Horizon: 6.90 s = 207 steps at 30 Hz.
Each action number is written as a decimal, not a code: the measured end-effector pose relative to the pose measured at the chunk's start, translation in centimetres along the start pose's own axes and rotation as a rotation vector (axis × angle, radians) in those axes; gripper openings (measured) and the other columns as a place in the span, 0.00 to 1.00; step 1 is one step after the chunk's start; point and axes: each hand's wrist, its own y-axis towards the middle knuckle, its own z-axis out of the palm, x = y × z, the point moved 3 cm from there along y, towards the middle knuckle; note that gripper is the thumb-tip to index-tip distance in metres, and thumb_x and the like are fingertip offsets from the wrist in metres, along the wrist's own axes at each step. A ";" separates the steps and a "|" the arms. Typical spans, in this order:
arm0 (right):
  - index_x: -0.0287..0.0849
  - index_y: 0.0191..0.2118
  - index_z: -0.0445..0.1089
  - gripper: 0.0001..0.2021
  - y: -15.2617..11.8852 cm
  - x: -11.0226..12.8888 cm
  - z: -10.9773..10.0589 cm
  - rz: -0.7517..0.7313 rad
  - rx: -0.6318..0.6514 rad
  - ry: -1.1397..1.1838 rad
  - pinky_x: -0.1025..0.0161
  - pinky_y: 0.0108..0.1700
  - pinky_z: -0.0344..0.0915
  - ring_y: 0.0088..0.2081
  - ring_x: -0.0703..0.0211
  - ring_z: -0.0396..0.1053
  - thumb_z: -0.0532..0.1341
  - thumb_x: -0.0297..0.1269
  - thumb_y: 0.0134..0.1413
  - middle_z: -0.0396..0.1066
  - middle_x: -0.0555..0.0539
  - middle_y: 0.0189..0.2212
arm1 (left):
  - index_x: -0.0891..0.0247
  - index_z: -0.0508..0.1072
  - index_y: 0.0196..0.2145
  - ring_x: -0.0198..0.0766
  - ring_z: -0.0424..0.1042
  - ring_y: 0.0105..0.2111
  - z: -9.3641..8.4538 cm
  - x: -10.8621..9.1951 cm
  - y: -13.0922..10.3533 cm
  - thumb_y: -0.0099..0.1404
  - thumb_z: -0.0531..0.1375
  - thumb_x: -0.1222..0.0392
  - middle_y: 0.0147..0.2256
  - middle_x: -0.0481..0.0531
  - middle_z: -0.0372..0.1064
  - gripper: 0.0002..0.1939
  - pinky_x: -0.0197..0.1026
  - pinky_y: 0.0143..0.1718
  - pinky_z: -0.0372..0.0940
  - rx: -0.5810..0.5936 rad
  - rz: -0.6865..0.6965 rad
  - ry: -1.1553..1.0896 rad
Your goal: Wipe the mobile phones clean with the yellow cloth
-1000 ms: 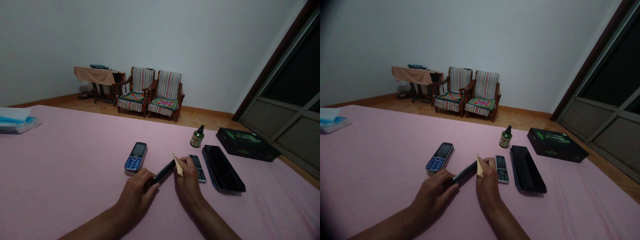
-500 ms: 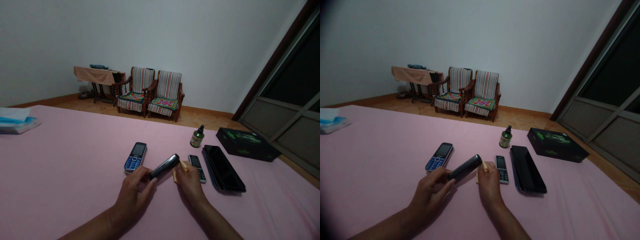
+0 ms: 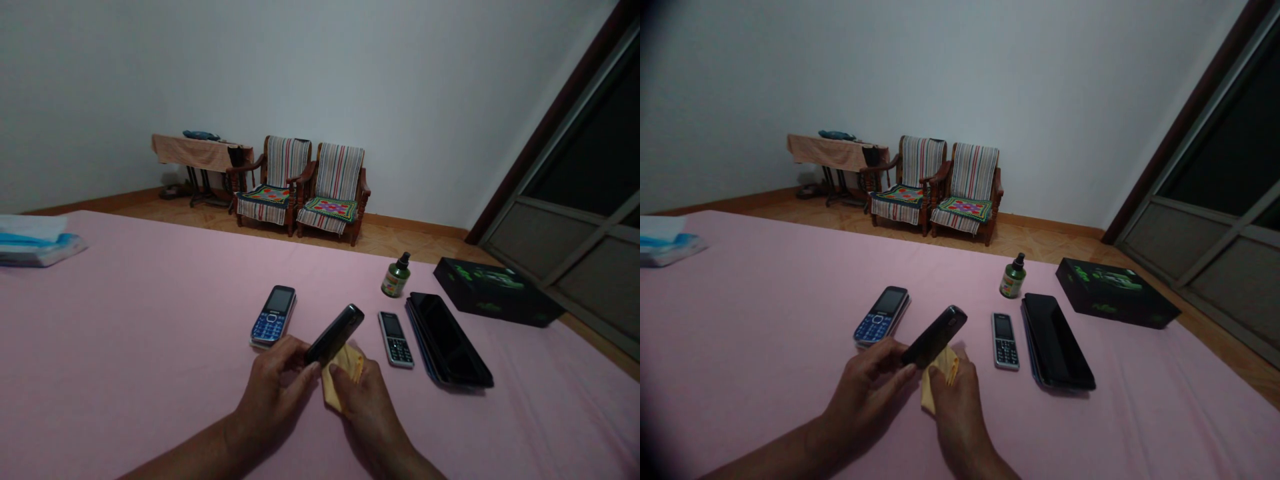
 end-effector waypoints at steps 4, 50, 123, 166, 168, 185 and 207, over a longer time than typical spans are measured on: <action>0.41 0.38 0.72 0.09 -0.9 2.2 0.4 -0.068 0.151 -0.108 0.60 0.33 0.70 0.34 0.50 0.73 0.60 0.31 0.50 0.74 0.44 0.32 | 0.64 0.72 0.34 0.39 0.71 0.29 0.1 0.0 0.1 0.65 0.60 0.57 0.29 0.51 0.71 0.07 0.38 0.29 0.65 -0.005 -0.122 -0.176; 0.41 0.44 0.73 0.20 4.2 1.9 -2.4 -0.504 0.220 -0.776 0.59 0.42 0.62 0.41 0.54 0.63 0.52 0.15 0.53 0.65 0.45 0.36 | 0.62 0.66 0.31 0.39 0.68 0.34 1.7 -0.9 -1.2 0.60 0.62 0.70 0.35 0.50 0.67 0.08 0.36 0.34 0.61 0.397 0.039 0.202; 0.44 0.27 0.65 0.07 -2.7 3.4 -3.2 -0.308 0.210 -0.291 0.58 0.45 0.69 0.48 0.50 0.72 0.54 0.26 0.51 0.71 0.39 0.51 | 0.56 0.60 0.59 0.48 0.69 0.51 2.1 -0.7 -0.7 0.55 0.69 0.64 0.54 0.57 0.67 0.37 0.48 0.53 0.66 0.293 0.057 -0.113; 0.42 0.26 0.65 0.08 -3.2 1.2 -9.2 -0.226 0.269 -0.333 0.65 0.33 0.61 0.29 0.58 0.68 0.51 0.25 0.43 0.68 0.47 0.27 | 0.63 0.49 0.66 0.62 0.59 0.55 13.4 -3.2 11.6 0.36 0.74 0.46 0.56 0.65 0.56 0.65 0.59 0.58 0.56 0.522 0.138 0.200; 0.42 0.26 0.64 0.08 -3.1 1.5 -9.2 -0.238 0.286 -0.365 0.65 0.34 0.61 0.30 0.58 0.68 0.51 0.24 0.41 0.69 0.47 0.28 | 0.62 0.49 0.67 0.63 0.60 0.54 13.9 -3.2 11.5 0.37 0.74 0.46 0.56 0.64 0.56 0.64 0.60 0.57 0.56 0.516 0.131 0.209; 0.43 0.27 0.64 0.07 -3.4 1.0 -9.0 -0.288 0.255 -0.371 0.66 0.33 0.61 0.29 0.59 0.68 0.51 0.25 0.44 0.69 0.48 0.28 | 0.65 0.54 0.64 0.54 0.60 0.53 1.2 -5.0 7.1 0.62 0.62 0.53 0.53 0.64 0.60 0.37 0.55 0.55 0.59 0.125 0.316 0.545; 0.44 0.32 0.70 0.07 -3.6 2.1 -9.0 -0.318 0.066 -0.405 0.65 0.37 0.69 0.37 0.55 0.71 0.56 0.29 0.57 0.68 0.44 0.36 | 0.66 0.47 0.65 0.53 0.73 0.43 -5.2 -0.8 5.8 0.63 0.54 0.55 0.49 0.64 0.66 0.36 0.52 0.44 0.67 0.102 -0.038 0.744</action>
